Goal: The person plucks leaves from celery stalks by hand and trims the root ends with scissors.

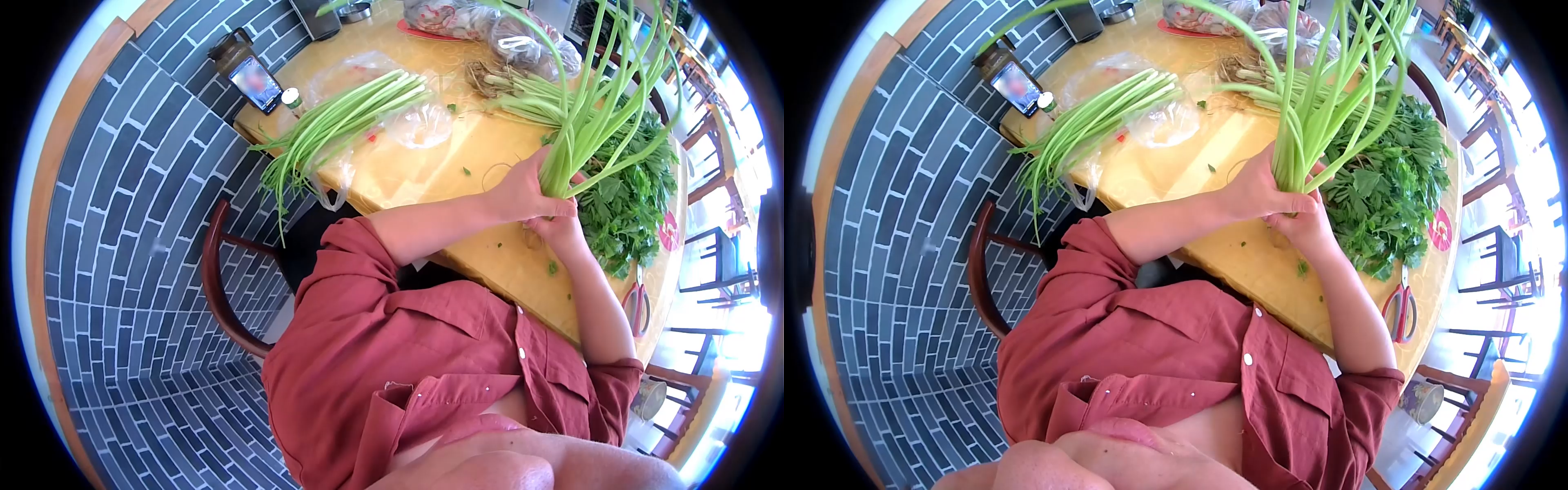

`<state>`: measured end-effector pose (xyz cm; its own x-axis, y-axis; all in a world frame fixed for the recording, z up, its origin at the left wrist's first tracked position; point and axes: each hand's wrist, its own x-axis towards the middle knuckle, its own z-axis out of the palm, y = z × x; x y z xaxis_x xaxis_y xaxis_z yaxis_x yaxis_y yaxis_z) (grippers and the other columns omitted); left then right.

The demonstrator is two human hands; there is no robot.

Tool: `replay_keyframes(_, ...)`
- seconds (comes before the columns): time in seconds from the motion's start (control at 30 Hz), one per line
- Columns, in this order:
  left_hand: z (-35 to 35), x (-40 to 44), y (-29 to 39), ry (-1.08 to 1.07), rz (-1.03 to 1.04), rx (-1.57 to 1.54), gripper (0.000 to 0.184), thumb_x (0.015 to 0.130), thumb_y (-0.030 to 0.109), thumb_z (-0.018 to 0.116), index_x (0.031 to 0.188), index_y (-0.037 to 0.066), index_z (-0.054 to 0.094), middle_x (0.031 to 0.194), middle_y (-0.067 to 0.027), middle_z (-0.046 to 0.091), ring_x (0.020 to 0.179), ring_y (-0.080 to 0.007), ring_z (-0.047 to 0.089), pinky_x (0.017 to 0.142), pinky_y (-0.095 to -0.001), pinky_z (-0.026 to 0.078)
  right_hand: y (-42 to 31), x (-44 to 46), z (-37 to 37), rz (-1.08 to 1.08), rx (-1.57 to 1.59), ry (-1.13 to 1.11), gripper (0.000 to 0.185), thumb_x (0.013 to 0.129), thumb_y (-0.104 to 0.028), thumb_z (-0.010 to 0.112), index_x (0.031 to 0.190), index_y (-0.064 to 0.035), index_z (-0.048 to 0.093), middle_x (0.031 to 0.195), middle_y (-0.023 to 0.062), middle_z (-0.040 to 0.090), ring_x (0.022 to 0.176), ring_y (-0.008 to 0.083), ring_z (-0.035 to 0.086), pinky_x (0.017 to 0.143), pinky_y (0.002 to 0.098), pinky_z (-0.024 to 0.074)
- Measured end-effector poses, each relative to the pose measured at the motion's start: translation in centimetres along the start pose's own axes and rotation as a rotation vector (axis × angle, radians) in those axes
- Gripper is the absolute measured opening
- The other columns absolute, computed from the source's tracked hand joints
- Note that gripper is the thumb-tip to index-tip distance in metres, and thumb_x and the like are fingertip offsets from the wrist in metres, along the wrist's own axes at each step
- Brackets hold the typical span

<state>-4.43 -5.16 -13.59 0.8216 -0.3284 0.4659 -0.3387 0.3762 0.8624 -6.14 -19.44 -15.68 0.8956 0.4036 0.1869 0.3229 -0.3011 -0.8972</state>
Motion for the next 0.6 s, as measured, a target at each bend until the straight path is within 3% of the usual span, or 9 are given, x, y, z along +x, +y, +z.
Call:
replay_keyframes(0.17,-0.6,0.1,0.8,0.002,-0.221,-0.083,0.045,0.07,0.013,0.079,0.108,0.003,0.057,0.096,-0.0055,0.061,0.087,-0.0145,0.06,0.078,-0.0296,0.048,-2.0,0.1,0.3,0.027,0.038,0.06,0.06,0.07,-0.012,0.079,0.121,-0.0024,0.049,0.112,0.0113,0.058,0.103,0.0214,0.057,0.087,0.0335,0.0477)
replay_keyframes(0.27,-0.6,0.8,2.2,0.015,-0.211,-0.153,0.029,0.074,0.01,0.076,0.098,0.003,0.061,0.088,-0.0043,0.061,0.082,-0.0143,0.06,0.075,-0.0294,0.048,-1.9,0.8,0.0,0.111,-0.071,0.024,0.066,0.07,-0.016,0.08,0.125,-0.0018,0.047,0.112,0.0127,0.059,0.104,0.0199,0.056,0.087,0.0326,0.0461)
replay_keyframes(0.33,-0.8,1.5,2.9,0.032,-0.097,-0.275,0.022,0.077,0.006,0.072,0.095,0.004,0.061,0.083,-0.0045,0.061,0.079,-0.0141,0.059,0.073,-0.0292,0.048,-3.2,0.4,-0.8,-0.043,-0.234,0.095,0.073,0.067,-0.023,0.081,0.125,0.0008,0.045,0.103,0.014,0.062,0.096,0.0228,0.06,0.083,0.0337,0.0479)
replay_keyframes(0.4,-1.3,2.5,3.2,-0.021,-0.024,-0.419,0.02,0.078,0.005,0.071,0.095,0.005,0.06,0.084,-0.0052,0.061,0.079,-0.0171,0.059,0.075,-0.0316,0.049,-4.2,0.5,-1.2,-0.129,-0.332,0.125,0.068,0.068,-0.026,0.078,0.121,0.0033,0.046,0.093,0.0171,0.063,0.086,0.0289,0.063,0.078,0.0371,0.0496)
replay_keyframes(0.47,-1.0,3.0,3.3,-0.094,0.02,-0.617,0.021,0.078,0.006,0.071,0.095,0.007,0.058,0.086,-0.0062,0.061,0.086,-0.0208,0.059,0.079,-0.0353,0.048,-5.9,0.7,-2.1,-0.02,-0.35,0.087,0.057,0.071,-0.024,0.073,0.116,0.0025,0.048,0.088,0.0204,0.062,0.082,0.0354,0.063,0.074,0.0408,0.05)
replay_keyframes(0.53,-1.1,3.3,3.4,-0.137,0.021,-0.57,0.028,0.078,0.007,0.072,0.102,0.008,0.058,0.087,-0.0066,0.061,0.095,-0.0225,0.056,0.086,-0.038,0.046,-6.1,0.8,-2.8,-0.033,-0.401,0.092,0.048,0.073,-0.021,0.068,0.11,0.0017,0.049,0.089,0.0224,0.061,0.083,0.039,0.061,0.073,0.0434,0.0496)
replay_keyframes(0.6,-1.4,3.3,3.6,-0.162,-0.023,-0.552,0.036,0.077,0.009,0.074,0.11,0.009,0.059,0.097,-0.007,0.06,0.102,-0.0221,0.054,0.091,-0.0379,0.045,-6.8,0.6,-3.7,-0.029,-0.532,0.089,0.042,0.072,-0.018,0.066,0.107,-0.0001,0.049,0.086,0.0199,0.061,0.082,0.0384,0.061,0.071,0.0447,0.0488)
